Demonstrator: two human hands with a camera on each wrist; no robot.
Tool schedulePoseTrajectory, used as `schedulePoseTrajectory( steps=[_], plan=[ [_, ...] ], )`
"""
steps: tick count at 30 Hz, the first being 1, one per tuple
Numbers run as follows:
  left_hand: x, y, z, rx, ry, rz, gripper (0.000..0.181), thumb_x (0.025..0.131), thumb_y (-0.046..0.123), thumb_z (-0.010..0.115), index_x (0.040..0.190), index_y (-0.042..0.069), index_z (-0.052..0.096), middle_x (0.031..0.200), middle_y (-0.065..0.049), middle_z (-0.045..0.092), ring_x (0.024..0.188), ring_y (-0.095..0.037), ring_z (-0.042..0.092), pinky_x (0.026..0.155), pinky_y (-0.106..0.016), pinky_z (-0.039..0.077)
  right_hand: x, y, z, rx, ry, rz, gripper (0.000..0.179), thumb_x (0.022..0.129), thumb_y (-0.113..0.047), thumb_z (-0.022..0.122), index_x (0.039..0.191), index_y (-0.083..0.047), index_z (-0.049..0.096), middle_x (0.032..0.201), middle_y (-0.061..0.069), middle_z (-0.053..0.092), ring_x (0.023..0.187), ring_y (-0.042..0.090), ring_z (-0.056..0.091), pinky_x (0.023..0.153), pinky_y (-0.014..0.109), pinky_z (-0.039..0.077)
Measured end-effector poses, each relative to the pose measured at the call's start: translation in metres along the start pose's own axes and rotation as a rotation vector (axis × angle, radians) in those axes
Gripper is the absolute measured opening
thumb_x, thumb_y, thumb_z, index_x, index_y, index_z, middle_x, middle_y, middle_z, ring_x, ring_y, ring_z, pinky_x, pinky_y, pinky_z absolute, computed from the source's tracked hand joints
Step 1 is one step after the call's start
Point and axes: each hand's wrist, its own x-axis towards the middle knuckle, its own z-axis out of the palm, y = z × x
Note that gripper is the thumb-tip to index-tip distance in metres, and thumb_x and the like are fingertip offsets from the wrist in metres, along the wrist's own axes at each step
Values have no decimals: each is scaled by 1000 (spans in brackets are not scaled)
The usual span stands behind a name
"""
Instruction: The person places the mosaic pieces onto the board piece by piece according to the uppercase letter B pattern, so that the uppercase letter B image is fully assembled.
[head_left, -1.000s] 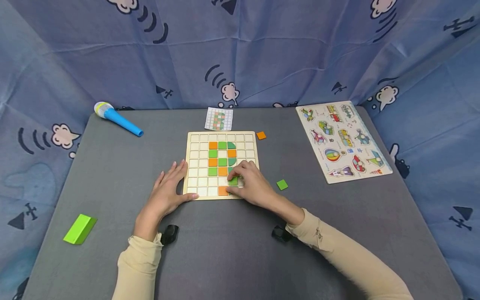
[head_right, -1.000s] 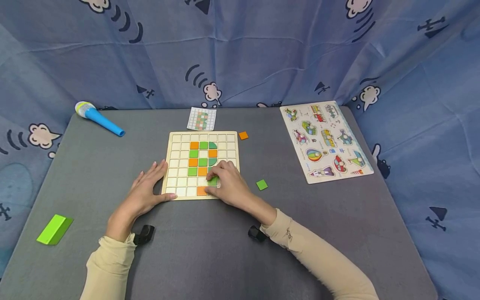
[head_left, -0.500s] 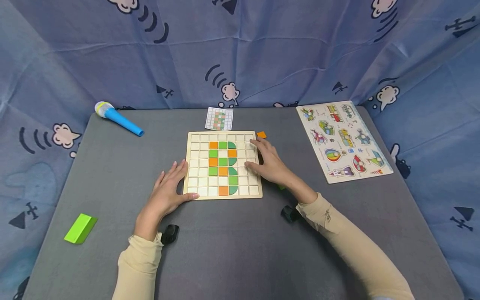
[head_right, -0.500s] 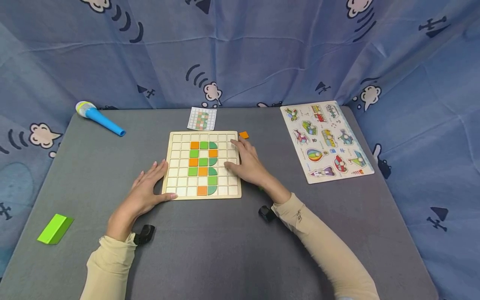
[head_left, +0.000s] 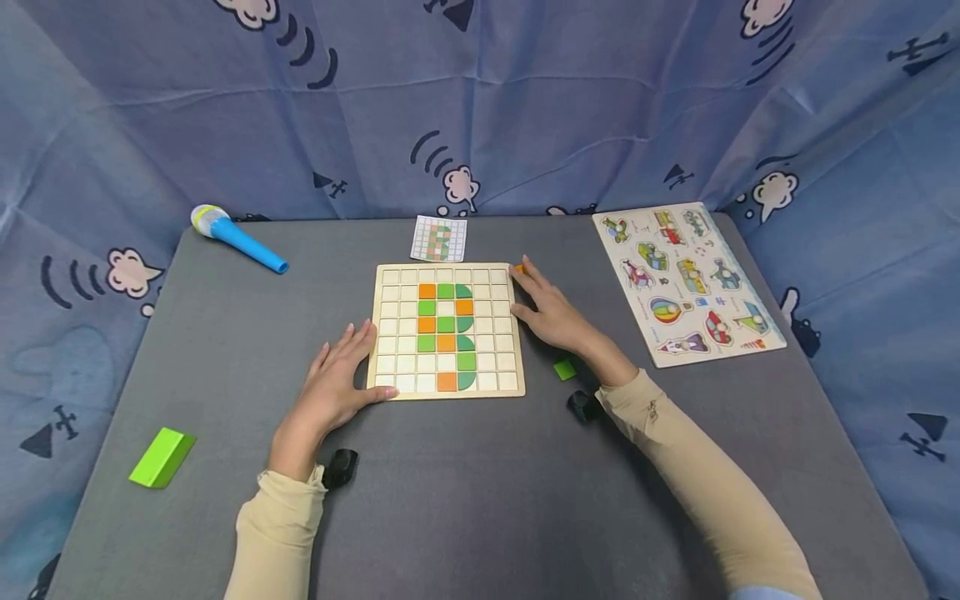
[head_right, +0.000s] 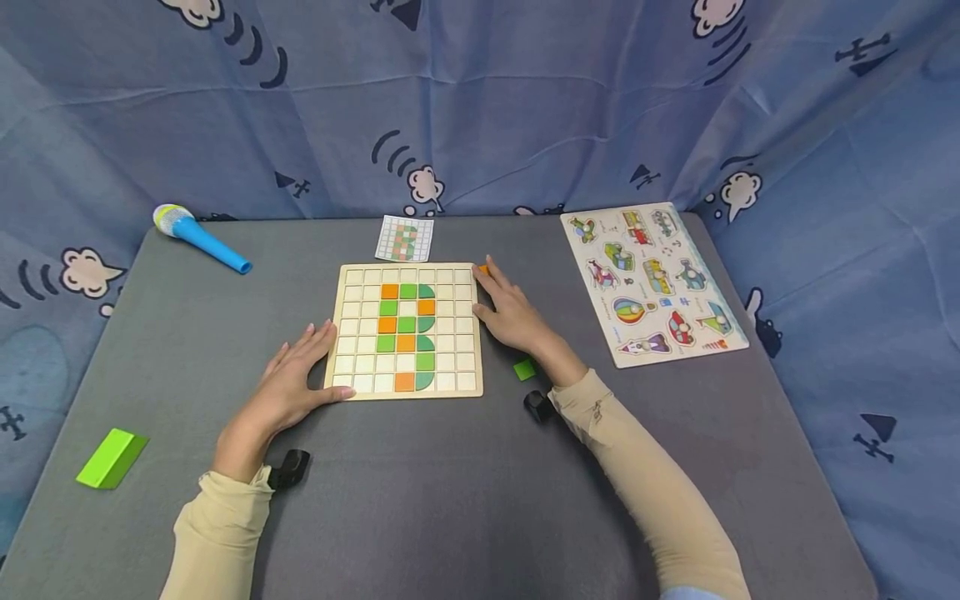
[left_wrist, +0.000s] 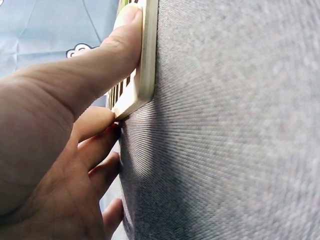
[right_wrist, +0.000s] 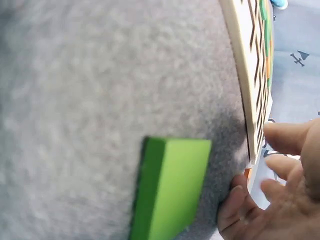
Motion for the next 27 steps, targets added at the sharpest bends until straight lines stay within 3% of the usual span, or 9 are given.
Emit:
schedulePoseTrajectory(
  steps=[4, 6, 9, 11, 13, 14, 17, 19, 27],
  plan=[
    [0, 0, 0, 3, 4, 2, 106, 92, 34, 84, 171, 9, 17, 179, -13, 13, 167, -36, 5, 133, -62, -1, -2, -1, -1, -41, -15, 30, 66, 112, -18, 52, 171, -11, 22, 179, 17, 14, 165, 41, 14, 132, 64, 15],
    [0, 0, 0, 0, 5, 3, 106, 92, 34, 84, 171, 9, 17, 179, -13, 13, 167, -36, 5, 133, -61, -1, -4, -4, -1, -83, -20, 42, 65, 112, -17, 52, 170, -11, 25, 176, 18, 22, 161, 43, 27, 129, 63, 28],
    [-1, 0, 0, -4, 8, 5, 106, 92, 33, 84, 171, 9, 18, 179, -13, 14, 167, -36, 5, 133, -61, -1, -9, -11, -1, -136, -15, 46, 63, 112, -15, 54, 169, -11, 28, 167, 20, 33, 120, 43, 64, 99, 56, 53],
    [-1, 0, 0, -4, 8, 6, 106, 92, 33, 84, 171, 9, 18, 179, -13, 14, 167, -36, 6, 133, -61, -1, -11, -13, -1, -149, -17, 45, 65, 111, -13, 56, 169, -9, 27, 164, 20, 34, 99, 41, 67, 83, 50, 54],
    [-1, -1, 0, -2, 9, 4, 106, 92, 33, 84, 171, 8, 18, 179, -13, 14, 167, -36, 6, 133, -62, -1, -12, -13, 0, -147, -23, 40, 69, 110, -12, 56, 171, -9, 22, 168, 20, 28, 104, 41, 67, 82, 49, 53],
    [-1, -1, 0, 0, 8, 3, 106, 92, 33, 84, 171, 8, 17, 179, -13, 14, 167, -36, 6, 133, -62, -1, -12, -12, 0, -141, -28, 39, 71, 110, -12, 56, 171, -9, 19, 172, 21, 22, 117, 43, 66, 86, 51, 54],
    [0, -1, 1, 0, 4, -3, 107, 92, 33, 85, 171, 8, 17, 179, -13, 13, 167, -36, 5, 133, -61, -1, -11, -9, 1, -124, -39, 36, 76, 109, -11, 55, 172, -10, 12, 179, 16, 5, 157, 46, 34, 108, 60, 49],
    [0, -1, 1, 0, 4, -5, 107, 92, 32, 85, 171, 8, 17, 179, -13, 13, 167, -36, 5, 133, -61, -1, -9, -8, 1, -117, -39, 39, 77, 109, -10, 54, 173, -11, 10, 181, 13, -1, 160, 46, 26, 111, 62, 46],
    [0, 0, 2, -7, 7, -5, 106, 91, 32, 85, 170, 8, 18, 179, -13, 14, 167, -36, 5, 133, -61, -1, 6, -2, -1, -130, -45, 76, 74, 111, -13, 49, 173, -12, 9, 181, 7, -2, 161, 43, 25, 116, 62, 43]
  ],
)
